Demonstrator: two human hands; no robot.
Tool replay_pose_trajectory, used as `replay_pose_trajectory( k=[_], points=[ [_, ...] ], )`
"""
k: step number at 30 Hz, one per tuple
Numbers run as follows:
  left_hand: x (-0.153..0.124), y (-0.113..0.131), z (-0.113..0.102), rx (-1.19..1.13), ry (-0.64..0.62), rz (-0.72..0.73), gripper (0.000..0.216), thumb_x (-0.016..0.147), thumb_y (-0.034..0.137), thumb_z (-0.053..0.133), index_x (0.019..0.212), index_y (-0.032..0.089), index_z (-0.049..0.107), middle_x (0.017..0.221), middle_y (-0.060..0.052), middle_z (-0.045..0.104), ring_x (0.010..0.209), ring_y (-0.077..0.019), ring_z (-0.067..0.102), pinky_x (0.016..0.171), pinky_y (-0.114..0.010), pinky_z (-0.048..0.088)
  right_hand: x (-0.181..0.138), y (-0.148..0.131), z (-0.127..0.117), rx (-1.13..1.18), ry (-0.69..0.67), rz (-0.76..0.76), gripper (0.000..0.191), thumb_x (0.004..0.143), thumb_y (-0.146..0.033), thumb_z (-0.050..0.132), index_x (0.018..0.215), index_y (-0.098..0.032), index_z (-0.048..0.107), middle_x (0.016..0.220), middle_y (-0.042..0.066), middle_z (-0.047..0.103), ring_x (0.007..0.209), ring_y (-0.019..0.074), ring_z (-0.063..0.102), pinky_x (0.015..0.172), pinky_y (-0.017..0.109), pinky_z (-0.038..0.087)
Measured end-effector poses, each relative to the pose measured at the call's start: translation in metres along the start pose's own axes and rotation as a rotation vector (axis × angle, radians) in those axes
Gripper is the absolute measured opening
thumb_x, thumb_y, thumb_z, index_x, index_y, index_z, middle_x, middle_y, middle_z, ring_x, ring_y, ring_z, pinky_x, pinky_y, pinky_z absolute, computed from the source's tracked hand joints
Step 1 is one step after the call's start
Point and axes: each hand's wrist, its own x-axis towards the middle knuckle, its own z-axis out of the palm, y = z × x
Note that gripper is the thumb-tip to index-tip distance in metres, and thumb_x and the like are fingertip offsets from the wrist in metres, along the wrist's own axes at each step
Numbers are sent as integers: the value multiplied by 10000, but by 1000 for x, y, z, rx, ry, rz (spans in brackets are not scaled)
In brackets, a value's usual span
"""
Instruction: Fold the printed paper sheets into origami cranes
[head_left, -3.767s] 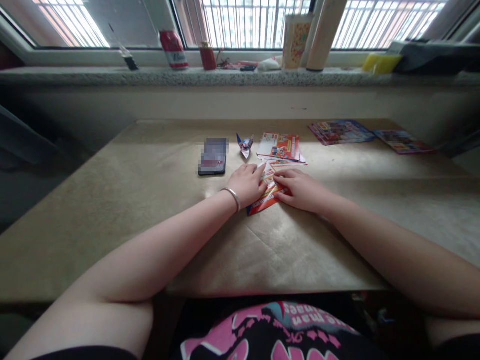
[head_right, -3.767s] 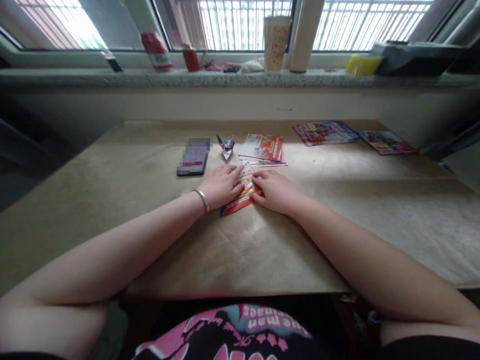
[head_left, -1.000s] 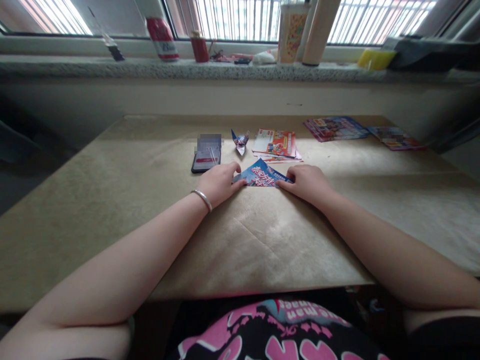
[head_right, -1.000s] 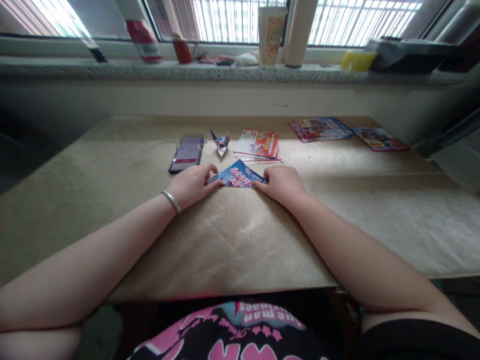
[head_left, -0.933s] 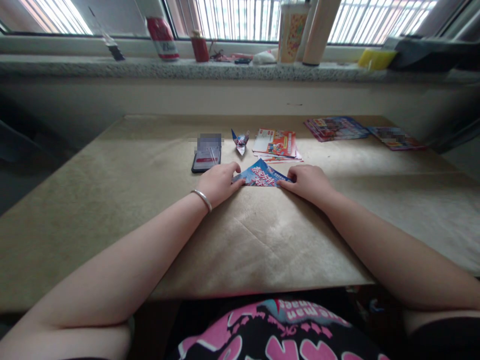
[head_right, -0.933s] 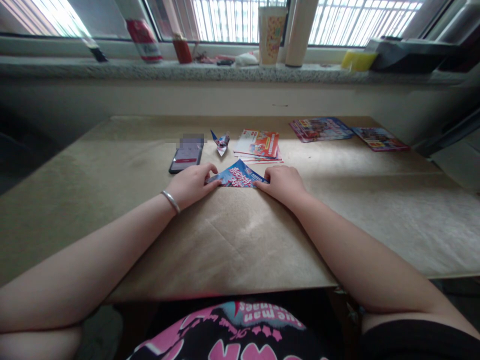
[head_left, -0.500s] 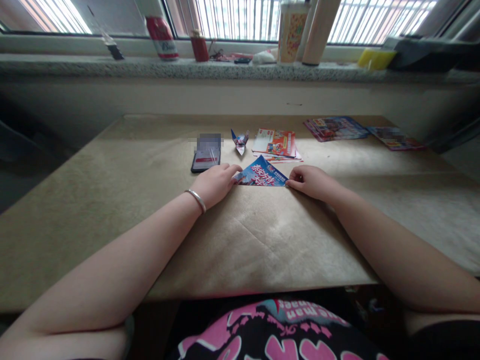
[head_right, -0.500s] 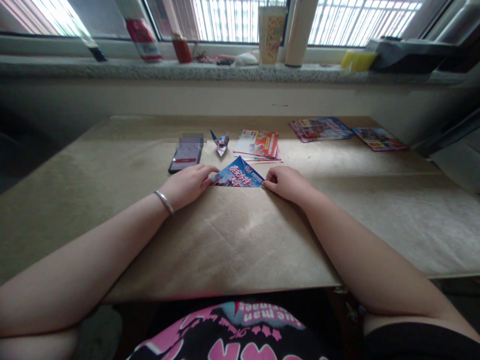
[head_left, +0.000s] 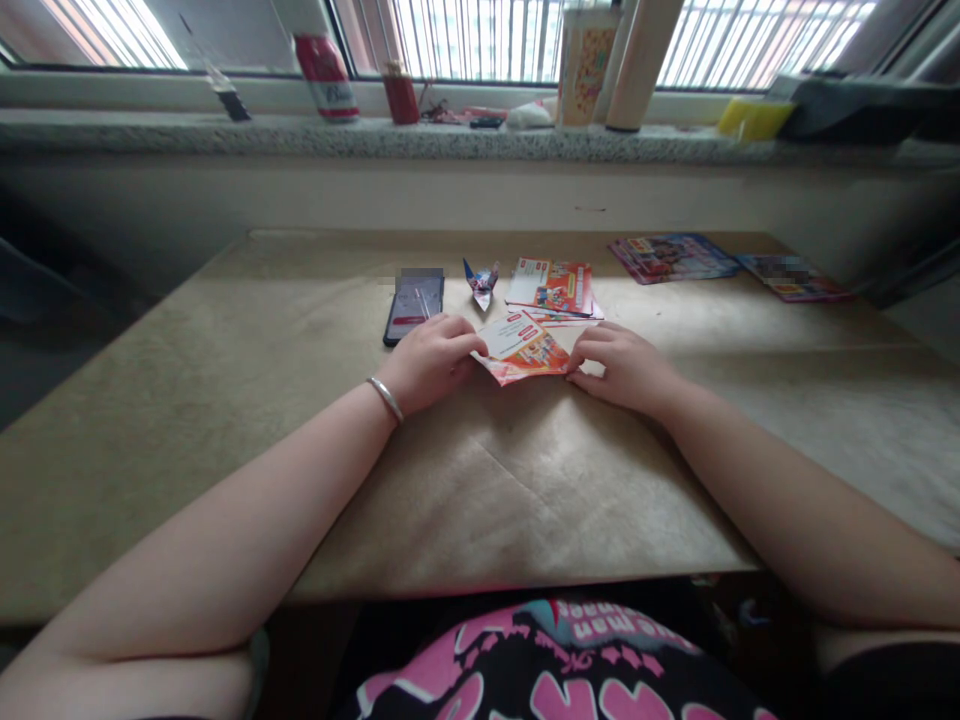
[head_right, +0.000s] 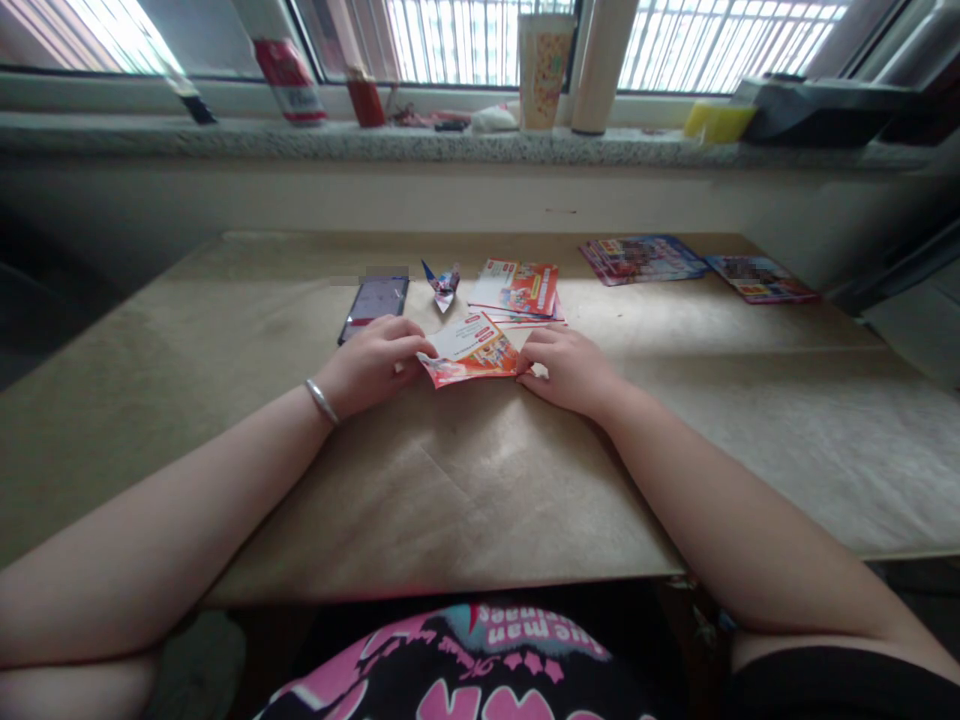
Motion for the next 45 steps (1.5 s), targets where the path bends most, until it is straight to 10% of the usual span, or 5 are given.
replay_pose_trajectory(
  k=[27,45],
  points=[
    [1,29,-7,-67,-158,428,303,932,305,513,1199,222,632,1206,-93,652,1133,-231,602,910,-350,521,1,-2,-2,22,-31,-148,75,825,-274,650,804,-220,696,1047,51,723,1027,216,624,946,408,451],
    [0,23,1,-305,-147,310,253,937,329,523,1079,193,683,1219,-101,667,1148,-212,623,983,-348,512,2,-13,3,-98,-45,-227,205,917,-267,546,968,-235,741,1048,19,749,1032,206,625,946,376,422]
  ],
)
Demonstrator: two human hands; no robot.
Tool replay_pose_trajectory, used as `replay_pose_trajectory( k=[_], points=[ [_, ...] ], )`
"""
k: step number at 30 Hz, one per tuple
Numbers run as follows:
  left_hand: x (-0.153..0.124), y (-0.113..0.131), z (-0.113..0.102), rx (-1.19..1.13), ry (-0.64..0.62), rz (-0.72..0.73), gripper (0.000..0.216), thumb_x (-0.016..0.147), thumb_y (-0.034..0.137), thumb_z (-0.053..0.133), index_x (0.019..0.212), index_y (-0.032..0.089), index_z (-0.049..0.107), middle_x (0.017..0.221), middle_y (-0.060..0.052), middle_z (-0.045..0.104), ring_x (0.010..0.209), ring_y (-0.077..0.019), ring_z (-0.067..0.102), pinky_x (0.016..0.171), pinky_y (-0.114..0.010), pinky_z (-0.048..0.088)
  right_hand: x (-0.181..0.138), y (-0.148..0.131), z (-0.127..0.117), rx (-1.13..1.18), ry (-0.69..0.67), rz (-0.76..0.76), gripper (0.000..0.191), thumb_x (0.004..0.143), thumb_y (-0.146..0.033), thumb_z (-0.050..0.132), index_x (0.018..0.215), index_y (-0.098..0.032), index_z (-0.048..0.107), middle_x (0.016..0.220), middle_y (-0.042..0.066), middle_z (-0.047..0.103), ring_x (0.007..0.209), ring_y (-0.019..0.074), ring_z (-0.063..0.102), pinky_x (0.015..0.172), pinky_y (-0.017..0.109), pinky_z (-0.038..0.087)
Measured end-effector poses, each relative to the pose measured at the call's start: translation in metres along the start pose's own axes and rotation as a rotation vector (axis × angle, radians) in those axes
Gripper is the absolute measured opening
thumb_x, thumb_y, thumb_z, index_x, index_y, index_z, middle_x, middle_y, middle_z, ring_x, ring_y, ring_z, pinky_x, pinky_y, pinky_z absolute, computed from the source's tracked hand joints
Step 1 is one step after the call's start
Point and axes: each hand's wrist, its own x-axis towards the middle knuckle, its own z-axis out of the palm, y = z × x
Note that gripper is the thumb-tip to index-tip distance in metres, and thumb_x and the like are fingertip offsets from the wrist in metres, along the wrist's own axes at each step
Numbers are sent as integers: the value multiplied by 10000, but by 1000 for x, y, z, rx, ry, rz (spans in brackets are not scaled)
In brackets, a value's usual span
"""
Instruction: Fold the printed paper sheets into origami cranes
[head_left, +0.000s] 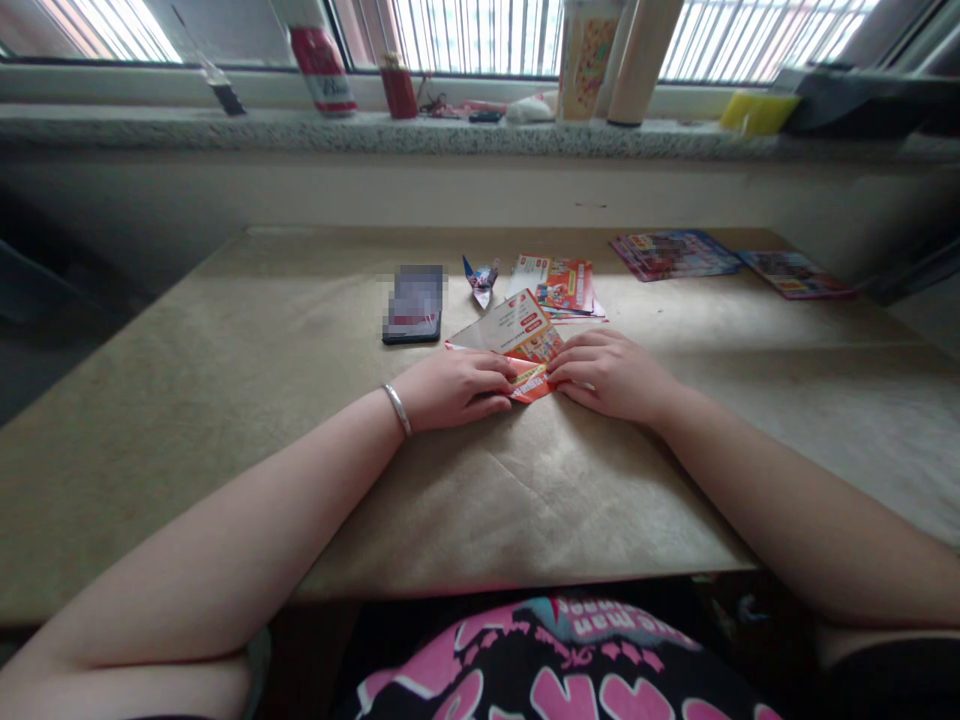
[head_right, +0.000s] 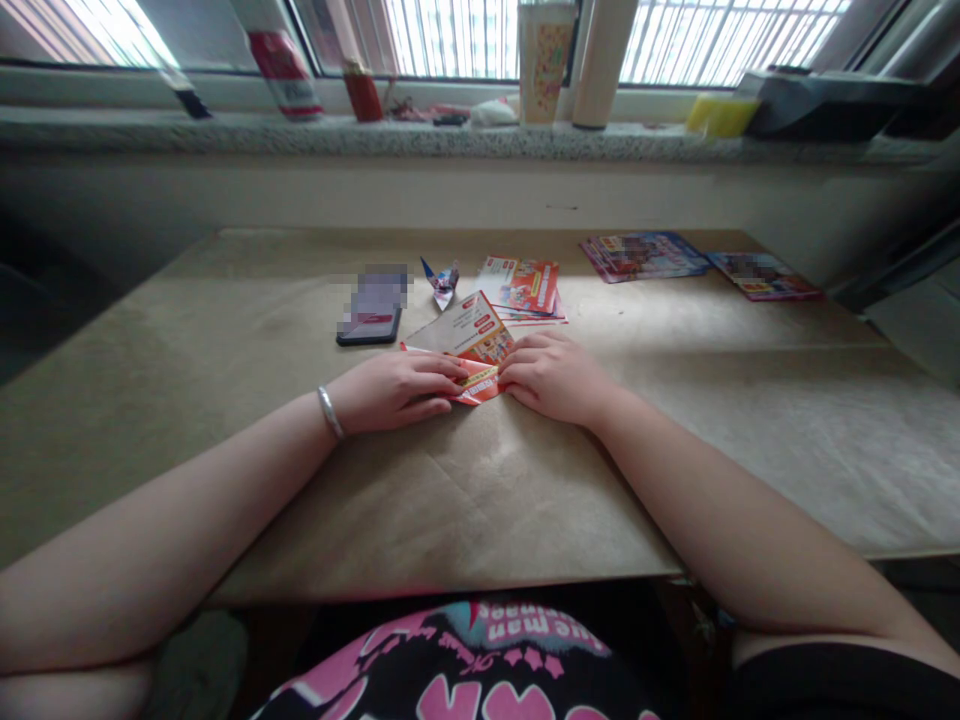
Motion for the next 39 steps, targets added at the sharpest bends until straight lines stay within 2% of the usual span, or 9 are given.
replay_pose_trajectory(
  k=[5,8,13,19,22,27,31,36,39],
  points=[
    [2,-1,3,-65,82,-117,297,965,285,447,893,192,720,1048,-54,733,1025,-165,668,923,-302,525,0,-2,-1,-10,-38,27,201,912,-262,541,942,-231,737,1039,21,748,962,199,652,899,368,433],
    [4,-1,5,-82,105,-222,268,951,282,469,893,187,712,1010,-47,736,988,-163,667,937,-326,518,1,-3,-2,-3,-47,44,197,909,-262,537,939,-233,730,1030,24,747,950,199,655,882,359,435],
    [4,-3,8,-38,214,-385,170,886,247,546,800,166,668,1132,-68,663,1040,-177,625,940,-359,521,0,-3,0,-10,-32,65,164,885,-239,547,922,-225,706,935,32,745,857,193,657,818,332,442],
    [6,-7,14,91,211,-374,171,894,223,538,772,146,630,1142,-102,625,1032,-192,603,932,-366,520,1,-5,2,-55,-20,121,189,885,-271,548,999,-191,675,887,64,728,768,192,646,707,309,448],
    [8,-7,16,176,209,-392,166,896,220,531,795,137,634,1106,-114,637,986,-201,607,900,-366,522,2,-6,4,-43,0,64,231,894,-249,538,1078,-207,671,958,50,734,826,192,653,748,315,462],
    [10,-6,14,300,150,-466,219,913,273,514,855,118,657,894,-110,669,859,-229,610,820,-388,520,2,-5,9,-37,19,34,312,904,-233,527,1187,-240,657,1148,45,703,952,204,645,821,340,488],
    [11,-7,14,343,147,-478,213,907,259,513,827,125,658,878,-107,673,829,-219,609,793,-363,514,3,-6,12,-32,26,49,319,899,-236,531,1185,-251,672,1222,50,666,978,210,636,833,358,503],
    [11,-6,14,335,197,-498,164,881,235,532,840,135,656,885,-90,666,802,-197,611,752,-328,514,8,-10,14,-22,-4,88,306,928,-230,501,1162,-227,698,1137,67,697,943,214,620,828,362,503],
    [8,-3,11,310,210,-441,180,896,243,515,924,148,666,967,-85,671,843,-184,628,767,-311,519,11,-12,15,-14,-9,103,327,950,-210,460,1168,-226,702,1086,73,712,914,211,604,813,359,495]
  ],
)
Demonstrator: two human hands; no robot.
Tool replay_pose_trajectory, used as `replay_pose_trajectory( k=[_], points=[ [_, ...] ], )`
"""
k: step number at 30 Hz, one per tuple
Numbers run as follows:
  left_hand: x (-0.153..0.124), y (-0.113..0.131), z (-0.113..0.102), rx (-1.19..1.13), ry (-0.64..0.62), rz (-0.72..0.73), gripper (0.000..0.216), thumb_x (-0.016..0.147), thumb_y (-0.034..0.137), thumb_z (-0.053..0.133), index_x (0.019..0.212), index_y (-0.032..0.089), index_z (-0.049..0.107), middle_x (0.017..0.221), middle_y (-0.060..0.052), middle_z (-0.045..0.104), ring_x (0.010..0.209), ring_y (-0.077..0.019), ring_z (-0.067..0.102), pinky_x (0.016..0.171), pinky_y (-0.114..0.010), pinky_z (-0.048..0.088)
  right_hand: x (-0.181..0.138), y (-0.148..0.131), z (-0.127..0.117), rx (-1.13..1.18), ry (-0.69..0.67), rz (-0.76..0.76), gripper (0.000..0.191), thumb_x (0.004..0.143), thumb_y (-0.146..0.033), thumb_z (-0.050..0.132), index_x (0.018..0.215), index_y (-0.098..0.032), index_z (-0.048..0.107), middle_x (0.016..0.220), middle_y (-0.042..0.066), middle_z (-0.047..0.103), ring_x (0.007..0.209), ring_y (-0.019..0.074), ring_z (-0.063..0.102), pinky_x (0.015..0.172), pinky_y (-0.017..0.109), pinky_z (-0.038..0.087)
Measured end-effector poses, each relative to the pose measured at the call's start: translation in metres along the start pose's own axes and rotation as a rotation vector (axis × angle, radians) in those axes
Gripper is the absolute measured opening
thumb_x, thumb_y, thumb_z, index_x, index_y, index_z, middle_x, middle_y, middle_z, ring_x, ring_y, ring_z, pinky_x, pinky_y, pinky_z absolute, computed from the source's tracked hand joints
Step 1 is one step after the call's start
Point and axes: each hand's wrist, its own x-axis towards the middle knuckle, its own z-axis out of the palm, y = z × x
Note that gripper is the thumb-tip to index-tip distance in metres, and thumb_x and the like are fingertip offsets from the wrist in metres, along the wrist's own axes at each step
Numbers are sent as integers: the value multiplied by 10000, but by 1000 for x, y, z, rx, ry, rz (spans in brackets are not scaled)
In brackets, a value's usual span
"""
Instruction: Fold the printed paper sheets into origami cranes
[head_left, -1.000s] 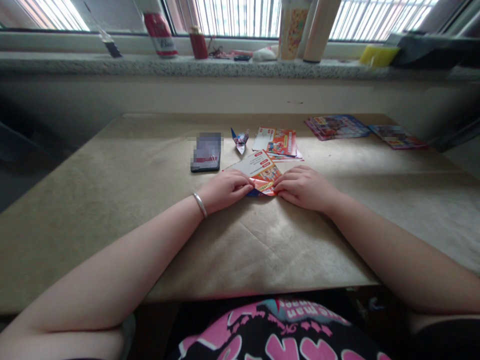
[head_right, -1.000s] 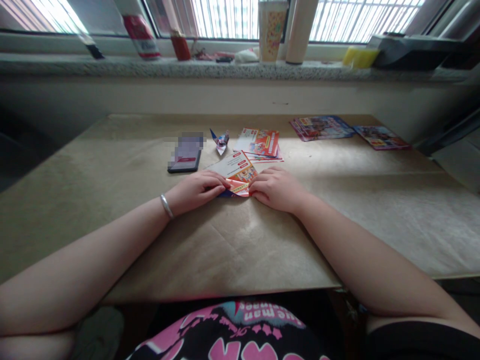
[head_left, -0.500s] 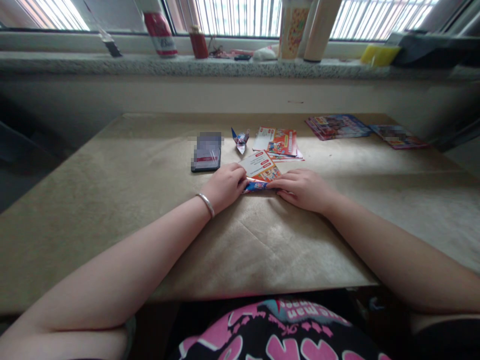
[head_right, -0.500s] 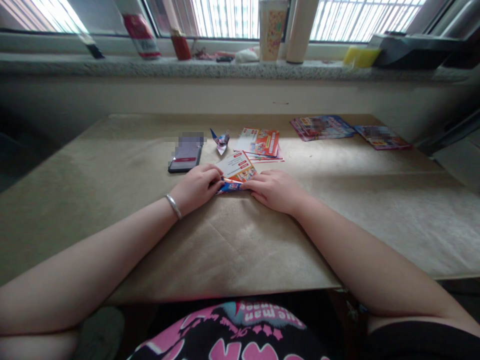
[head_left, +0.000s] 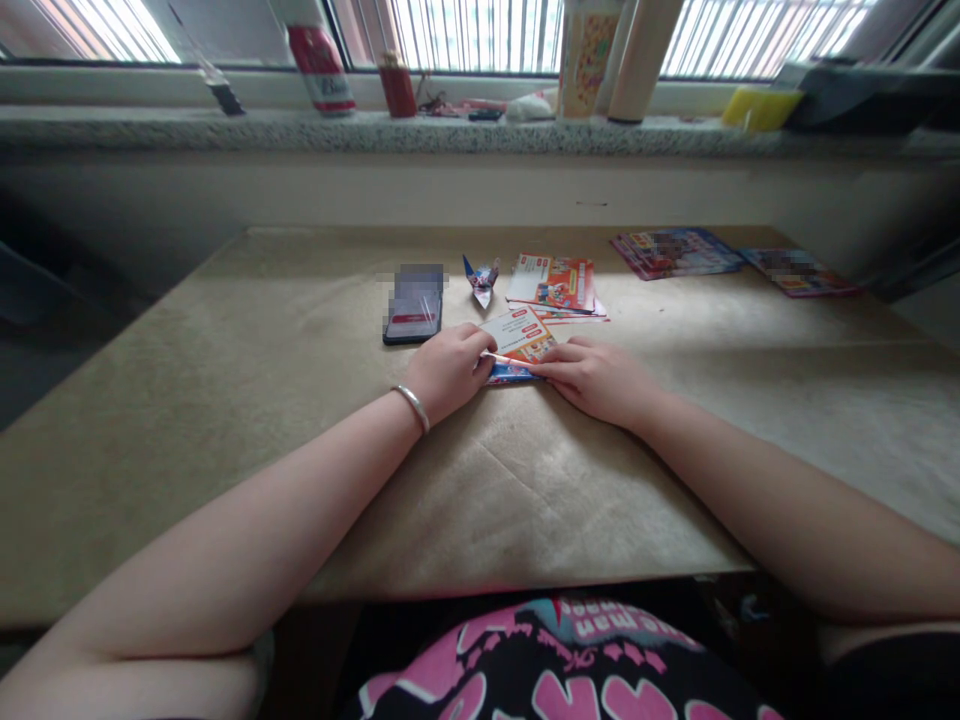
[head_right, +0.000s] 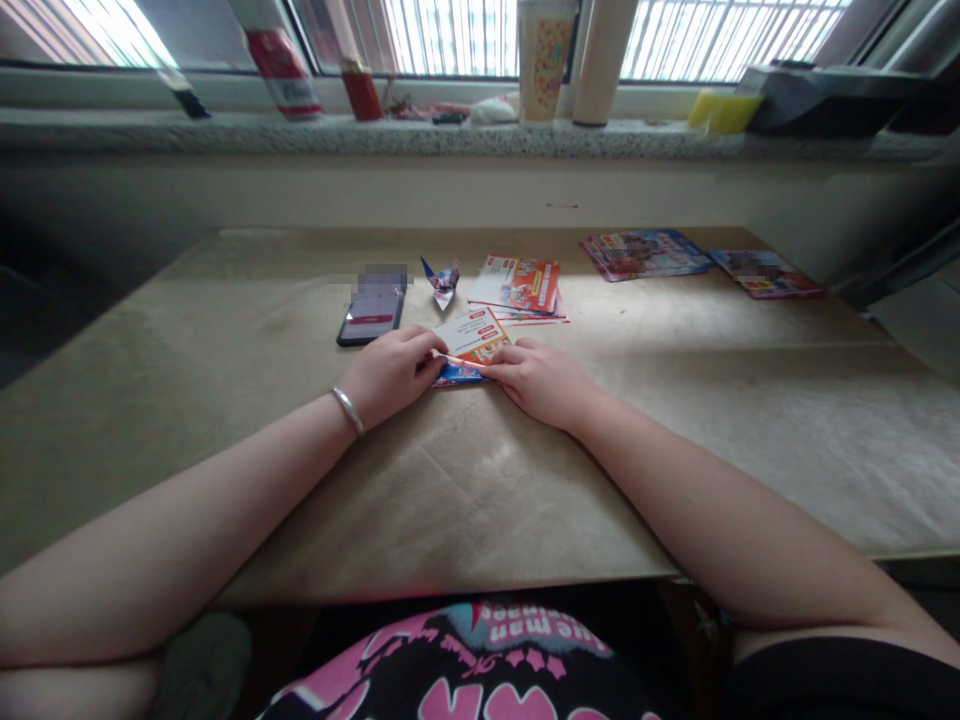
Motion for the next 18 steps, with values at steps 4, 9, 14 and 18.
replay_pose_trajectory(
  k=[4,9,14,18],
  points=[
    [-5,1,-8,13,-92,146,242,920,326,513,1009,178,682,1056,-82,683,912,-196,649,781,-312,526,1,0,1,-20,13,-3,336,959,-220,449,1188,-224,695,1075,73,710,924,212,595,824,350,490],
    [-7,2,-10,81,-142,151,257,937,309,490,1053,194,688,1039,-66,717,918,-200,680,754,-298,530,-2,2,0,-39,-2,43,322,946,-209,470,1165,-222,706,1097,75,703,935,213,600,824,343,492],
    [-6,2,-8,116,-125,167,265,952,289,474,1074,202,692,1104,-61,714,926,-197,689,752,-298,535,-2,2,0,-46,0,68,321,942,-200,472,1160,-237,704,1092,65,701,935,210,602,814,337,489],
    [-5,3,-6,145,-120,175,270,955,279,467,1055,189,701,1117,-74,712,938,-209,689,772,-324,543,-2,2,1,-52,-3,75,315,937,-201,479,1153,-237,705,1074,66,698,934,213,603,814,340,491]
  ],
)
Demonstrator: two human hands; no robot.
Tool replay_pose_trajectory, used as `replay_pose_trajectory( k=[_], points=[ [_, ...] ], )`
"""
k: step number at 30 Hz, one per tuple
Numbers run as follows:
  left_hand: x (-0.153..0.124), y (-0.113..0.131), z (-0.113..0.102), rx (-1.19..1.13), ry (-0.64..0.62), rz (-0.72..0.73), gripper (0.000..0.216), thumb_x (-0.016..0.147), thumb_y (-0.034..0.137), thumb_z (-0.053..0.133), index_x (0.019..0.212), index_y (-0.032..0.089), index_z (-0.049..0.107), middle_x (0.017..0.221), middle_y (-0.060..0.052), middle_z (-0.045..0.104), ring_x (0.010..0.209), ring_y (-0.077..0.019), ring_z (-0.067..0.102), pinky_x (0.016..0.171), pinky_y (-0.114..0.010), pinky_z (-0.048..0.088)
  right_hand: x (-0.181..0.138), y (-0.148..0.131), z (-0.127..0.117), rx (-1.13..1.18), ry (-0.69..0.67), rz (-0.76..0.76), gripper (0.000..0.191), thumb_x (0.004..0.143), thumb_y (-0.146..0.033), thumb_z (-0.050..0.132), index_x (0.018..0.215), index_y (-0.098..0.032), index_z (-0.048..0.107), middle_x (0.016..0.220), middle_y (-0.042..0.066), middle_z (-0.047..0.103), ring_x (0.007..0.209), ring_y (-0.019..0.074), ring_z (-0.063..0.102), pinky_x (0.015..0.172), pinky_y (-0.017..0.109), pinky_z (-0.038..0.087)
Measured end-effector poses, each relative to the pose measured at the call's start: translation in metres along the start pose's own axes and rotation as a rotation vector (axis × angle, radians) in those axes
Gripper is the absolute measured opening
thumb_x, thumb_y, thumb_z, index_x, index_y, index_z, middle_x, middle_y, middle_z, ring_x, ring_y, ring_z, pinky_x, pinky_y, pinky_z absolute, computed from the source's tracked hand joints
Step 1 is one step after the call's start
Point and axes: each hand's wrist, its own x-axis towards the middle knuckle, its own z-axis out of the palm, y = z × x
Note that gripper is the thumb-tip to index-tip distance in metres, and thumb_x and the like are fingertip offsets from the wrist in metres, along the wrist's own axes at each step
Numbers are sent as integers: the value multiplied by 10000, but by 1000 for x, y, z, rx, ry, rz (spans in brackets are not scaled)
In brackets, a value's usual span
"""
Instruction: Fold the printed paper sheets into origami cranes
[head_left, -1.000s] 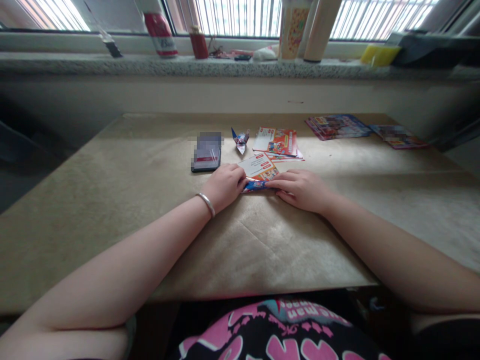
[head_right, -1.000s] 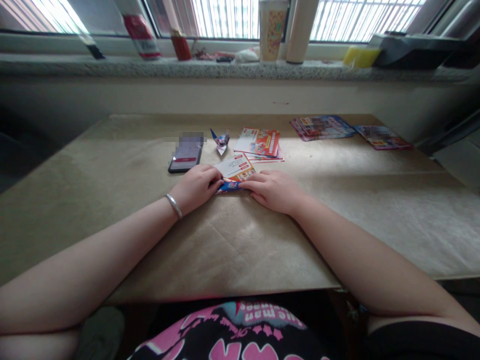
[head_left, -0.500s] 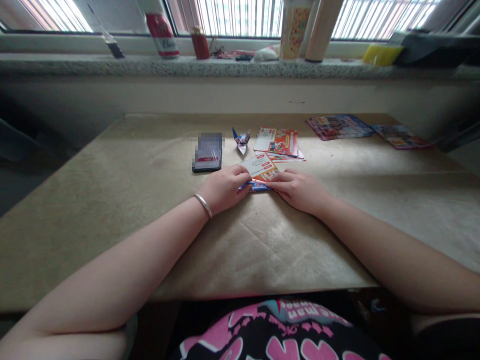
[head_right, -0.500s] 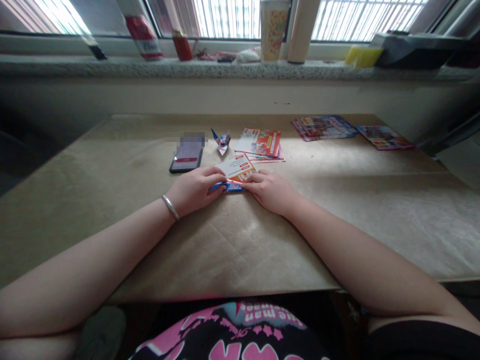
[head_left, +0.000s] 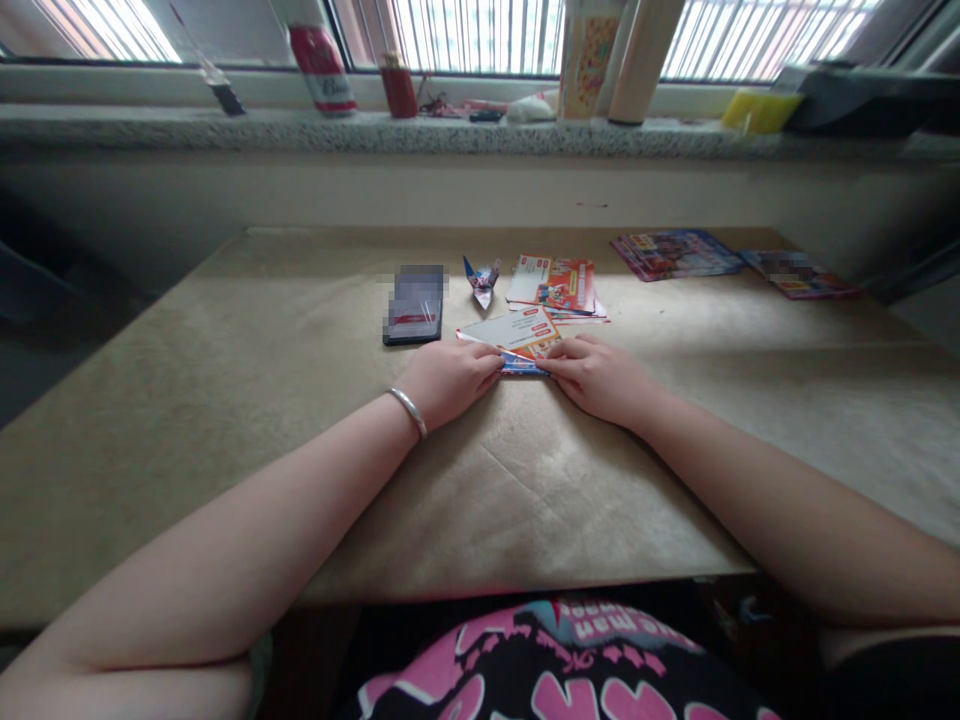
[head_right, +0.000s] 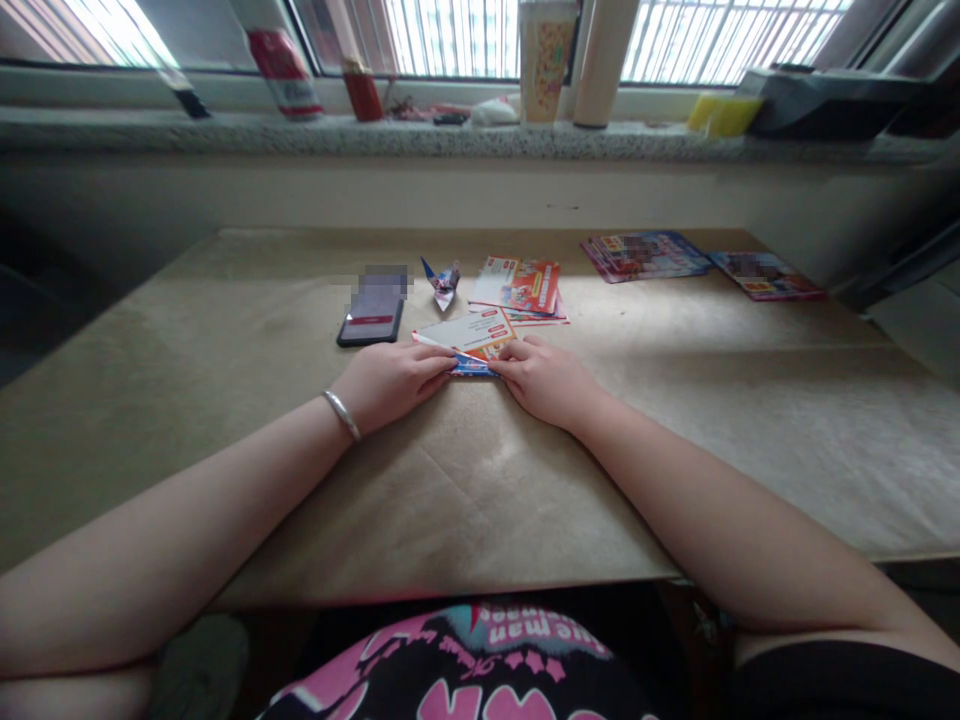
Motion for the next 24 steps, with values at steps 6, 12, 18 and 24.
replay_pose_trajectory(
  k=[6,12,18,24],
  points=[
    [1,0,2,7,0,11,283,956,271,464,1085,179,698,1175,-77,688,992,-227,671,824,-357,546,0,0,1,-10,5,-7,318,949,-221,457,1144,-212,709,1044,82,685,931,217,600,839,346,492],
    [1,1,2,16,0,-17,281,957,294,471,1080,196,704,1129,-78,692,943,-214,670,771,-333,549,1,-1,1,-16,-9,3,322,946,-213,458,1149,-201,708,1027,94,682,918,216,597,831,345,489],
    [2,2,1,22,-3,-9,282,958,278,468,1076,182,705,1072,-81,705,937,-213,665,787,-335,547,0,-3,1,-38,-16,10,321,942,-210,469,1162,-194,703,1019,93,683,907,215,593,831,335,474],
    [3,1,3,29,23,23,284,957,263,459,1055,171,709,1055,-79,710,948,-208,653,892,-378,529,1,-6,-3,-68,-57,46,329,952,-222,458,1183,-199,693,1031,86,678,913,208,584,823,317,453]
  ],
)
